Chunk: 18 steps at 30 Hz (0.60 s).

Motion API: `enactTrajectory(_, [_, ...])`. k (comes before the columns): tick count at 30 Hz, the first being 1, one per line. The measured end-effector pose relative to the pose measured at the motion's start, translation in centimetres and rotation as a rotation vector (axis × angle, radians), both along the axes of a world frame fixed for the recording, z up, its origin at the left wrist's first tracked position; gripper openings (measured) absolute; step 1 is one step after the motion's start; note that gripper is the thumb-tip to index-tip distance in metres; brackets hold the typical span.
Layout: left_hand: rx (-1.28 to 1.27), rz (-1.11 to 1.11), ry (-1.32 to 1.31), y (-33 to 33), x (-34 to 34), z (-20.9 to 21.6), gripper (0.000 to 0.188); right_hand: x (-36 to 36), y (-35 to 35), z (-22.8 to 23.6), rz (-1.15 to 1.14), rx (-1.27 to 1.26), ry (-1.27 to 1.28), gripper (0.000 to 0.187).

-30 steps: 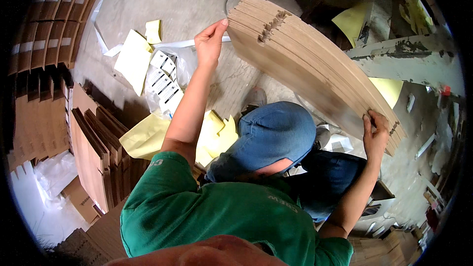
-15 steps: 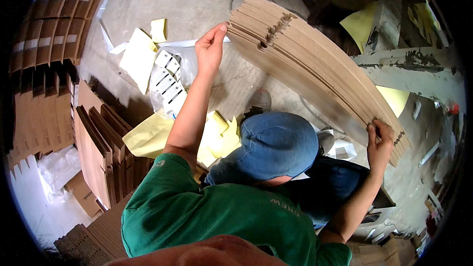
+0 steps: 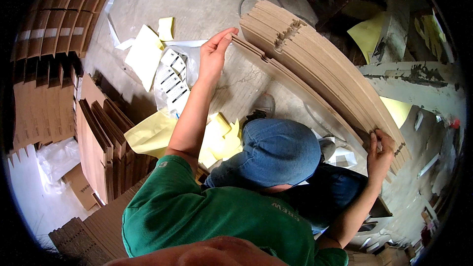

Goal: The person sits on the floor and handles flat wooden boards, peeling off a small white label and stacking the boards. They then stand, carry stacks of boards across the room, and place them on a table before returning to the floor to continue handling the boards.

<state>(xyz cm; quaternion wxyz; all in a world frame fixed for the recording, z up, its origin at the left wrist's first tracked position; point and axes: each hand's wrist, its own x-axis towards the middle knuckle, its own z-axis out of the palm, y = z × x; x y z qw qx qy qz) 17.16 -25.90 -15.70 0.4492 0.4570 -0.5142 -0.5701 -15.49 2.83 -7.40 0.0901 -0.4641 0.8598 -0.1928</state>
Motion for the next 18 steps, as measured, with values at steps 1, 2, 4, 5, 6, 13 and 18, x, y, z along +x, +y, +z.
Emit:
enactTrajectory(1, [0.010, -0.004, 0.018, 0.0, 0.1, -0.1, 0.021, 0.2, -0.2, 0.0, 0.012, -0.026, 0.002, 0.015])
enactTrajectory(2, [0.012, -0.006, 0.009, 0.0, 0.2, -0.1, 0.021, 0.5, -0.5, -0.1, 0.023, -0.053, 0.003, 0.014])
enactTrajectory(4, [0.011, -0.017, -0.005, 0.2, 0.4, 0.5, 0.021, 0.9, -0.8, 0.1, 0.048, -0.073, -0.004, 0.013])
enactTrajectory(5, [0.024, -0.022, 0.000, 0.2, 0.5, 0.7, 0.022, 1.1, -0.9, 0.1, 0.060, -0.083, -0.008, 0.013])
enactTrajectory(6, [0.040, -0.027, 0.002, 0.2, 0.5, 0.7, 0.022, 1.1, -1.1, 0.1, 0.053, -0.085, -0.019, 0.012])
enactTrajectory(13, [0.090, -0.056, 0.001, 0.6, 0.8, 1.6, 0.028, 1.7, -2.0, 0.0, 0.064, -0.096, -0.004, 0.011])
enactTrajectory(18, [0.109, -0.075, 0.033, 0.8, 1.3, 1.0, 0.032, 2.4, -2.6, 0.1, 0.062, -0.083, -0.045, 0.009])
